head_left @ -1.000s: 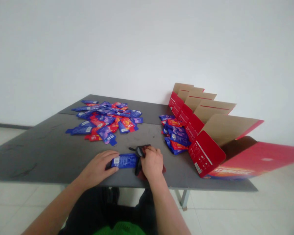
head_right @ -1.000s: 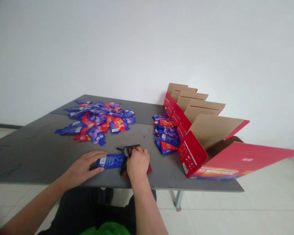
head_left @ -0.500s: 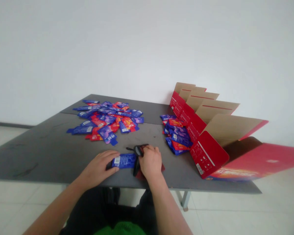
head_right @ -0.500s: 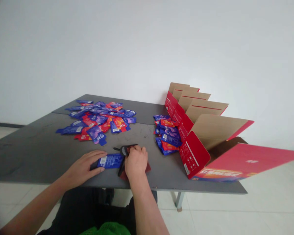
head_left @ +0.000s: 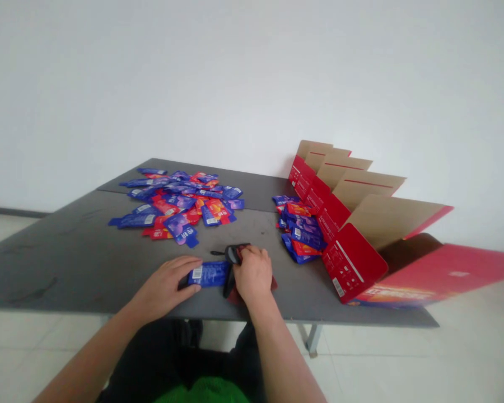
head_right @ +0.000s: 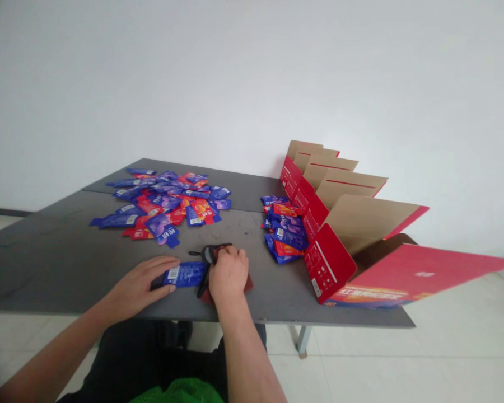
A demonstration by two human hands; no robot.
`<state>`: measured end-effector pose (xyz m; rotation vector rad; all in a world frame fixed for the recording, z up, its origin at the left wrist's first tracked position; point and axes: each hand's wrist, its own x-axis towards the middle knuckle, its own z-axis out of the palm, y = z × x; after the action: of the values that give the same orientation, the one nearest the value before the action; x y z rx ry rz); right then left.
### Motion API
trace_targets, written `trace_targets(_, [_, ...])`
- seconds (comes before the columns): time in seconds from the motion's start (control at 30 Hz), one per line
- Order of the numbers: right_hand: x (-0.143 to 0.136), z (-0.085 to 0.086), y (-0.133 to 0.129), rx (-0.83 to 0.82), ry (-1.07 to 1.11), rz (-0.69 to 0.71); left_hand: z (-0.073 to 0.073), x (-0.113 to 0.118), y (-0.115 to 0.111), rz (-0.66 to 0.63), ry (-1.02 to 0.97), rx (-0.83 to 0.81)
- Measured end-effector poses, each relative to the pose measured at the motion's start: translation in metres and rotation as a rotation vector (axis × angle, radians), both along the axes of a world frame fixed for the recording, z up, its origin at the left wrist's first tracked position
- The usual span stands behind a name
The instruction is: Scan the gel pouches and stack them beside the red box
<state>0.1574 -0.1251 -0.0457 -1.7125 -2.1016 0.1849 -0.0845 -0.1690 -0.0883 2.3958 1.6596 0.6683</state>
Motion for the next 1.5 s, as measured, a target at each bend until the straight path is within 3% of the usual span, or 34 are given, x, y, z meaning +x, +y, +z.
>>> trace_targets(0.17, [-0.056,-0.008,-0.027,0.052,0.078,0.226,0.002,0.002,0.001,-0.047,-0.020,-0.001])
trace_targets(0.23, [-0.051,-0.014,-0.027,0.023,0.075,0.213,0.003,0.002,0.000,-0.024,-0.016,0.000])
trace_targets(0.3, [-0.027,-0.014,-0.016,-0.003,0.050,0.122,0.002,0.002,-0.002,0.004,-0.014,0.008])
trace_targets(0.43, [0.008,-0.001,0.005,-0.034,-0.025,-0.037,-0.002,0.000,-0.002,0.015,-0.024,0.010])
trace_targets(0.53, [-0.018,0.000,-0.008,0.028,0.020,0.058,-0.002,0.000,-0.001,-0.002,-0.027,0.014])
trace_targets(0.6, [-0.044,-0.006,-0.022,0.043,0.035,0.197,-0.001,0.000,0.000,-0.026,-0.030,0.022])
trace_targets(0.67, [-0.054,-0.013,-0.029,0.024,0.037,0.232,0.000,0.001,0.000,-0.031,-0.024,0.023])
trace_targets(0.77, [-0.028,-0.014,-0.018,-0.026,0.015,0.101,0.001,0.002,-0.002,-0.001,-0.006,0.004])
trace_targets(0.9, [0.006,0.001,0.004,-0.053,-0.046,-0.037,-0.001,0.001,-0.002,0.019,-0.009,0.004])
trace_targets(1.0, [-0.020,0.004,-0.008,0.021,0.005,0.060,-0.001,0.000,-0.001,-0.001,-0.017,0.014])
trace_targets(1.13, [-0.057,-0.010,-0.028,0.044,0.033,0.218,0.001,0.001,-0.001,-0.025,0.000,-0.010])
trace_targets(1.23, [-0.033,-0.014,-0.017,0.008,0.003,0.099,0.000,0.001,-0.002,0.000,-0.013,-0.005])
trace_targets(1.37, [0.006,-0.002,0.006,-0.023,-0.078,-0.077,-0.004,-0.001,-0.002,0.010,-0.025,0.018])
trace_targets(1.43, [-0.003,0.002,0.001,0.016,-0.061,-0.056,-0.006,-0.002,-0.001,0.007,-0.025,0.028])
trace_targets(1.5, [-0.028,0.000,-0.013,0.068,-0.010,0.054,-0.007,-0.002,0.000,0.001,-0.020,0.026])
